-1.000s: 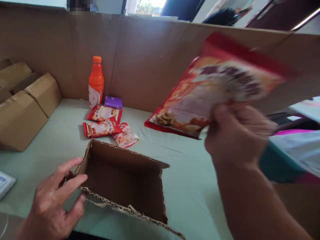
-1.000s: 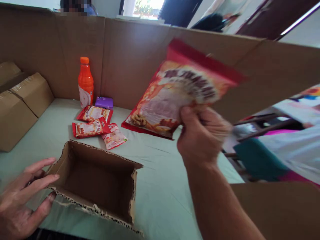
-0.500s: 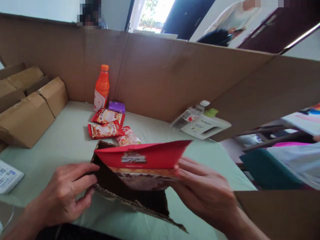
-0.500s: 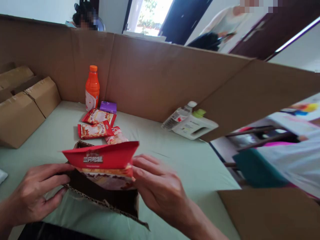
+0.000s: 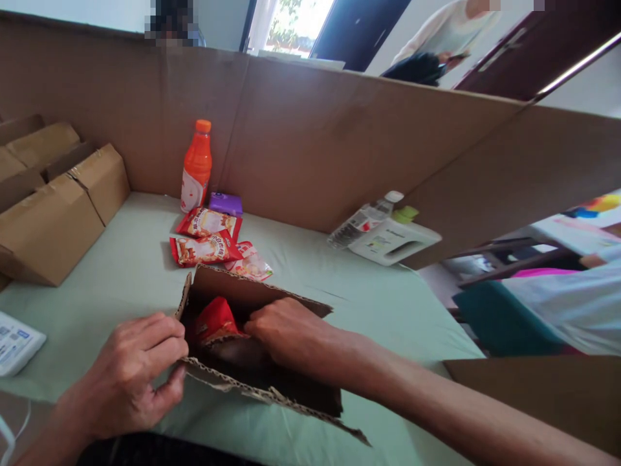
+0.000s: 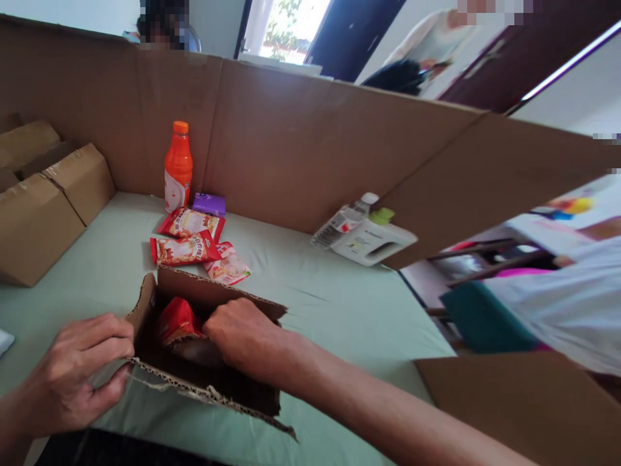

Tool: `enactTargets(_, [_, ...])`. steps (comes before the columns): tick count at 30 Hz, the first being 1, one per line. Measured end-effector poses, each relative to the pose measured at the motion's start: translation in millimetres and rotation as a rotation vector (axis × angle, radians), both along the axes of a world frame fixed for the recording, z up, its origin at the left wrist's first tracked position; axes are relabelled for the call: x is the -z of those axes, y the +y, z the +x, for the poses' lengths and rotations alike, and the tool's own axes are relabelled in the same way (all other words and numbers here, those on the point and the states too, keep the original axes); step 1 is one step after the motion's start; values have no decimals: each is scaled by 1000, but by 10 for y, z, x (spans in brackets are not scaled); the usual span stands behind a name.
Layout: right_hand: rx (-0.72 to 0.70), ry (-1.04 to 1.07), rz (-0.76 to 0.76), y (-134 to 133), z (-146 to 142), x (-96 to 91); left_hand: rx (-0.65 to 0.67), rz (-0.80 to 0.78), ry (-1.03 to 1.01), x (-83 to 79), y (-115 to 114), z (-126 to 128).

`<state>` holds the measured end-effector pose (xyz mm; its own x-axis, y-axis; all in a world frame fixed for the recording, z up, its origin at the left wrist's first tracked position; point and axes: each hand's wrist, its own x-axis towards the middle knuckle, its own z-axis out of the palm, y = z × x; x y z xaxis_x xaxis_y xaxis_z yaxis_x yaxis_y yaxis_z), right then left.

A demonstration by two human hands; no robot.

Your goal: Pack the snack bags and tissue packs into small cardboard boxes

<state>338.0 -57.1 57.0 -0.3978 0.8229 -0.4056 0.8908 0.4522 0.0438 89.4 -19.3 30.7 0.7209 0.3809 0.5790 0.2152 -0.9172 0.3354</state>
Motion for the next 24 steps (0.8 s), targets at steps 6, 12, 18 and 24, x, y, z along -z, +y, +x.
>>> enactTargets(6, [-76, -101, 35, 121, -172, 99, 14, -13, -19, 51, 10, 4])
enactTargets(12, [-67, -69, 121, 145, -205, 282, 21, -51, -25, 99, -5, -9])
enactTargets(18, [9, -178, 215, 117, -213, 244, -14, -49, -29, 48, 20, 31])
enactTargets(24, [35, 278, 503, -80, 236, -135, 0, -18, -56, 156, 113, 21])
